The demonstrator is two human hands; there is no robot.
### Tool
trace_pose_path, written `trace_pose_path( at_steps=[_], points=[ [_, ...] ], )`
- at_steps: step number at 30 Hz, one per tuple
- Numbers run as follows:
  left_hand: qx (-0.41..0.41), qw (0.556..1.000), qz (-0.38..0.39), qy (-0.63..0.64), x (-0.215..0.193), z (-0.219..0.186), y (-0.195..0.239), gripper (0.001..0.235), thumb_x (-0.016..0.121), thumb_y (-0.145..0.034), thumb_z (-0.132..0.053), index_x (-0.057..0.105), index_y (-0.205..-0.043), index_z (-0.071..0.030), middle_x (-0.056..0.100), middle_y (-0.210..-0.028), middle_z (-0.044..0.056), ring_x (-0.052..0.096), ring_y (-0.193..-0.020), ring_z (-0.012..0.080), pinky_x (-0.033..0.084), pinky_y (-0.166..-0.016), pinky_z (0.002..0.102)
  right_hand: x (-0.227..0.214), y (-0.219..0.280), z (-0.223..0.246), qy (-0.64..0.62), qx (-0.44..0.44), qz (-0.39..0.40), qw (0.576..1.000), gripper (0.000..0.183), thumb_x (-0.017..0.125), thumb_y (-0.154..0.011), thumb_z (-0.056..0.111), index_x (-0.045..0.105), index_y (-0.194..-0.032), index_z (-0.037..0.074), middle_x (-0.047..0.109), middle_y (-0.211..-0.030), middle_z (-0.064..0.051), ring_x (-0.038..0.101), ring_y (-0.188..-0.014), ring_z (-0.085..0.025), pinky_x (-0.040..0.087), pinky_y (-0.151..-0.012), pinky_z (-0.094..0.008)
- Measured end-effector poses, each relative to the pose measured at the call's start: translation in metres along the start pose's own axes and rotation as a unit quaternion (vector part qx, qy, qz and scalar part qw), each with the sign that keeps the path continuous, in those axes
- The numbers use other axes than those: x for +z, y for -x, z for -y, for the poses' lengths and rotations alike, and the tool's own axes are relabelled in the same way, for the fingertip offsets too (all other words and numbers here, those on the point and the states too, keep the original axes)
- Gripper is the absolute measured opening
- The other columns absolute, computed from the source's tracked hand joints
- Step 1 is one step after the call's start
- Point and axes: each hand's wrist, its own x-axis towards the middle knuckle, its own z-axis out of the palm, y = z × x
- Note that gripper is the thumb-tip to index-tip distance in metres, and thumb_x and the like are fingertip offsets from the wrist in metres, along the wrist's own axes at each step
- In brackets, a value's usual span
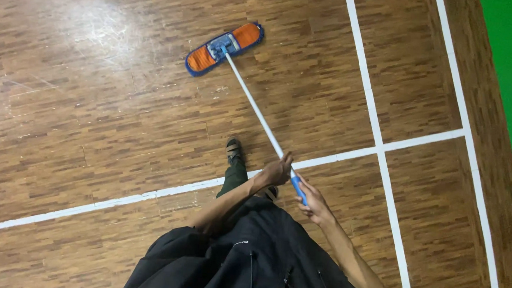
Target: The person mops a wooden floor with white lines and green borders using a flat mop with an orange and blue head. They move the mop back and forth across the floor, covering different sections of the room.
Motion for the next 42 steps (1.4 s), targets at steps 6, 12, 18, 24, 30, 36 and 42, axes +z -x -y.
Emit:
trace_pose_path(
  at_steps=[6, 12, 18, 24, 30, 36, 42],
  points=[
    [-0.31, 0.835, -0.014, 0.454, 0.009, 0.084, 0.027, 0.071, 0.062, -0.088, -0.012, 0.033, -0.152, 0.001, 0.014, -0.166, 0.029, 0.071, -0.099, 0.0515, 0.063, -0.081, 0.059, 0.062, -0.083, 0.029, 0.031, -0.057, -0.016, 0.998, 0.051, 0.048, -0.107, 0.031, 0.04, -0.157, 0.023, 0.047, -0.072, -0.008, 0.035, -0.037, -0.007, 0.023, -0.026, -0.015],
    [-0.349, 0.781, 0.037, 0.517, -0.055, 0.183, 0.097, 0.094, 0.058, -0.093, -0.017, -0.002, -0.164, -0.02, -0.01, -0.167, 0.025, 0.059, -0.117, 0.059, 0.054, -0.098, 0.065, 0.098, -0.246, 0.087, 0.143, -0.123, -0.084, 0.978, 0.043, 0.057, -0.104, 0.032, 0.057, -0.146, 0.021, 0.067, -0.118, -0.024, 0.071, -0.074, -0.019, 0.056, -0.048, -0.023],
    [-0.371, 0.77, -0.053, 0.517, 0.002, 0.211, 0.124, 0.106, 0.067, -0.089, -0.013, -0.007, -0.165, -0.018, -0.007, -0.162, 0.037, 0.064, -0.102, 0.0618, 0.057, -0.082, 0.064, 0.14, -0.379, 0.169, 0.142, -0.149, -0.072, 0.976, 0.048, 0.054, -0.106, 0.04, 0.048, -0.152, 0.028, 0.064, -0.072, -0.009, 0.05, -0.039, -0.01, 0.038, -0.029, -0.02],
    [-0.37, 0.809, -0.015, 0.456, 0.0, 0.217, 0.164, 0.09, 0.065, -0.094, -0.021, 0.011, -0.162, 0.001, 0.001, -0.161, 0.044, 0.067, -0.102, 0.0577, 0.059, -0.085, 0.062, 0.178, -0.438, 0.23, 0.105, -0.11, -0.028, 0.988, 0.051, 0.05, -0.109, 0.044, 0.035, -0.157, 0.036, 0.06, -0.069, -0.008, 0.045, -0.038, -0.007, 0.029, -0.027, -0.016],
    [-0.377, 0.784, -0.014, 0.493, -0.084, 0.254, 0.171, 0.054, 0.045, -0.097, -0.003, 0.038, -0.15, 0.009, 0.056, -0.133, 0.04, 0.07, -0.102, 0.0528, 0.058, -0.085, 0.059, 0.186, -0.343, 0.23, 0.128, -0.112, -0.006, 0.985, 0.054, 0.049, -0.108, 0.036, 0.031, -0.159, 0.033, 0.061, -0.077, -0.007, 0.052, -0.043, -0.006, 0.039, -0.029, -0.016],
    [-0.379, 0.782, 0.013, 0.494, 0.073, 0.253, 0.108, 0.102, 0.065, -0.094, -0.009, -0.01, -0.164, -0.01, -0.015, -0.16, 0.041, 0.069, -0.101, 0.0541, 0.058, -0.092, 0.06, 0.145, -0.263, 0.193, 0.131, -0.112, 0.013, 0.985, 0.057, 0.045, -0.11, 0.027, 0.024, -0.163, 0.029, 0.057, -0.082, -0.006, 0.05, -0.047, -0.005, 0.04, -0.032, -0.015],
    [-0.298, 0.81, -0.097, 0.495, 0.047, 0.242, 0.093, 0.119, 0.076, -0.079, -0.011, -0.006, -0.165, -0.01, -0.005, -0.16, 0.042, 0.062, -0.11, 0.0588, 0.058, -0.084, 0.058, 0.106, -0.155, 0.133, 0.055, -0.113, -0.023, 0.992, 0.055, 0.045, -0.108, 0.023, 0.03, -0.161, 0.023, 0.052, -0.081, -0.009, 0.043, -0.047, -0.007, 0.033, -0.032, -0.016]
  ],
)
